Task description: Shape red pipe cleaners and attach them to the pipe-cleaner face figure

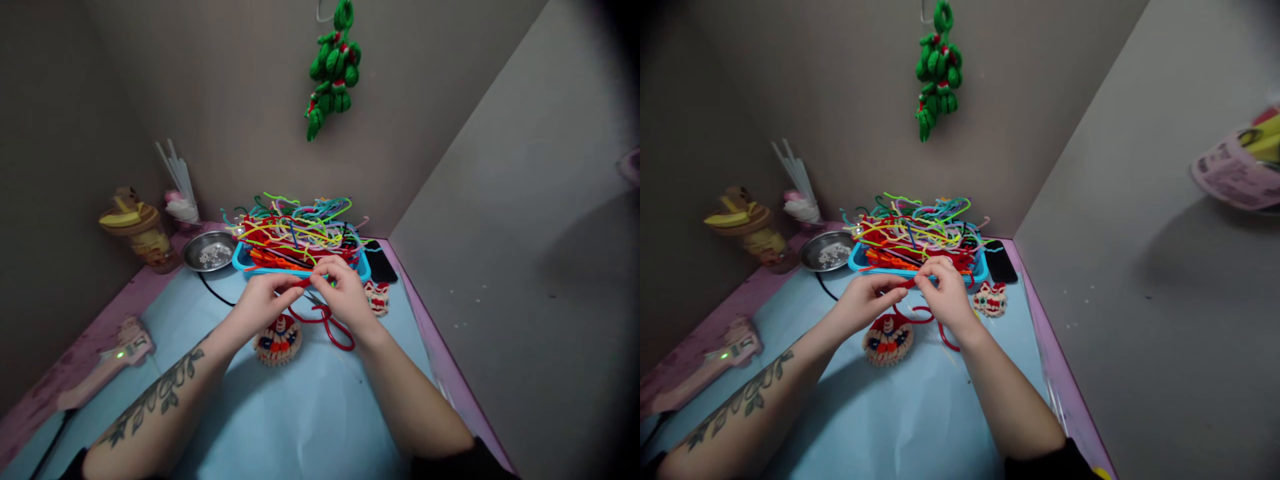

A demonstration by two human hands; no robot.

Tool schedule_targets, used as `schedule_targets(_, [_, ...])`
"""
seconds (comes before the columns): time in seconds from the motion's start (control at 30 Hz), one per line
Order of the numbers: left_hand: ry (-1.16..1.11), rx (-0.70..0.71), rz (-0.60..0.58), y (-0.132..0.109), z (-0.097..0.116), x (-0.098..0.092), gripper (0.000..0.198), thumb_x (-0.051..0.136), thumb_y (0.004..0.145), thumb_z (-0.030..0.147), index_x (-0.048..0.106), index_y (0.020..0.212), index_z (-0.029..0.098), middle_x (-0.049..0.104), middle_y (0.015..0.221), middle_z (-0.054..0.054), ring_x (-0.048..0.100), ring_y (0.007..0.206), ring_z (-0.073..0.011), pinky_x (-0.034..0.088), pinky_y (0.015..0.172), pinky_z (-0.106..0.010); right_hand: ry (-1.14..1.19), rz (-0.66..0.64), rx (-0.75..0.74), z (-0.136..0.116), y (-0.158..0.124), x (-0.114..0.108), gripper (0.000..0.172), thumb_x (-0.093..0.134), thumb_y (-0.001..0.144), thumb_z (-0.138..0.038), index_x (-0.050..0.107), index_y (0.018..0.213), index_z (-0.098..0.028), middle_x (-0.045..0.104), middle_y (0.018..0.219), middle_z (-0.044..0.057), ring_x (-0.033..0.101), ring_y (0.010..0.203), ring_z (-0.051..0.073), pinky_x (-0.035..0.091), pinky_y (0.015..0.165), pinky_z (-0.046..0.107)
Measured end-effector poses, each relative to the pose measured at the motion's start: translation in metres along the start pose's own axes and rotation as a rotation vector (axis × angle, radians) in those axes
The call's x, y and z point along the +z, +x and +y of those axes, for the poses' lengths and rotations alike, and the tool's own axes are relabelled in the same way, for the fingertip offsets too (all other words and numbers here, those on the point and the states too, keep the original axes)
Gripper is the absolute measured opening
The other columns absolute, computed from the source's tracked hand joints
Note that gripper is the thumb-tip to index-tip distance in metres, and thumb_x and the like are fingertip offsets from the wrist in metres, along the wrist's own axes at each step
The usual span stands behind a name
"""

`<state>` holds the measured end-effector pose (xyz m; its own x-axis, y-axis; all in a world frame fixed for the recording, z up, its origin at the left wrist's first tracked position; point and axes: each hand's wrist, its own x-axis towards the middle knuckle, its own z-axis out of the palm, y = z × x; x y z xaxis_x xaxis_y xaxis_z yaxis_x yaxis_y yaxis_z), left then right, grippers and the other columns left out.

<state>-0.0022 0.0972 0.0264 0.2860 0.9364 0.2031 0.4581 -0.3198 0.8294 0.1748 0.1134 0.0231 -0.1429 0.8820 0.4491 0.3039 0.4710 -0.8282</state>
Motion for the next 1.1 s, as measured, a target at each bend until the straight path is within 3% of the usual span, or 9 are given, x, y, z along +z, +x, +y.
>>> schedule_targets(0.23, [-0.024,0.034,0.162,0.002,0.002,-0.001,0.023,0.061,0.083,0.032,0.075,0.092,0.017,0.075,0.096,-0.008,0.067,0.088,-0.0209,0.049,0.08,-0.029,0.022,0.042,0.014,0.002,0.0,0.002,0.011,0.061,0.079,-0.022,0.063,0.069,-0.021,0.06,0.085,0.005,0.057,0.088,0.02,0.044,0.083,0.035])
schedule_targets(0.4, [-0.039,-0.058,0.138,0.001,0.0,0.0,0.018,0.066,0.079,0.031,0.074,0.084,0.016,0.076,0.083,-0.005,0.067,0.076,-0.019,0.051,0.072,-0.027,0.054,0.069,0.028,0.003,-0.001,0.003,0.01,0.06,0.079,-0.022,0.063,0.069,-0.021,0.059,0.085,0.004,0.057,0.085,0.019,0.045,0.081,0.035])
schedule_targets(0.77, [-0.212,-0.13,0.125,0.0,0.004,0.009,0.021,0.065,0.078,0.033,0.073,0.083,0.014,0.073,0.08,-0.004,0.063,0.074,-0.0174,0.048,0.07,-0.025,0.116,0.158,0.061,0.004,-0.005,0.009,0.013,0.06,0.082,-0.024,0.062,0.069,-0.019,0.057,0.087,0.004,0.055,0.083,0.017,0.043,0.074,0.03])
schedule_targets(1.1, [-0.243,-0.101,0.277,-0.006,0.004,0.018,0.02,0.062,0.08,0.033,0.067,0.074,0.015,0.066,0.072,-0.001,0.057,0.068,-0.0137,0.045,0.064,-0.022,0.311,0.283,0.163,0.0,-0.014,0.028,0.017,0.061,0.082,-0.029,0.059,0.068,-0.019,0.055,0.081,0.002,0.052,0.081,0.016,0.041,0.078,0.03])
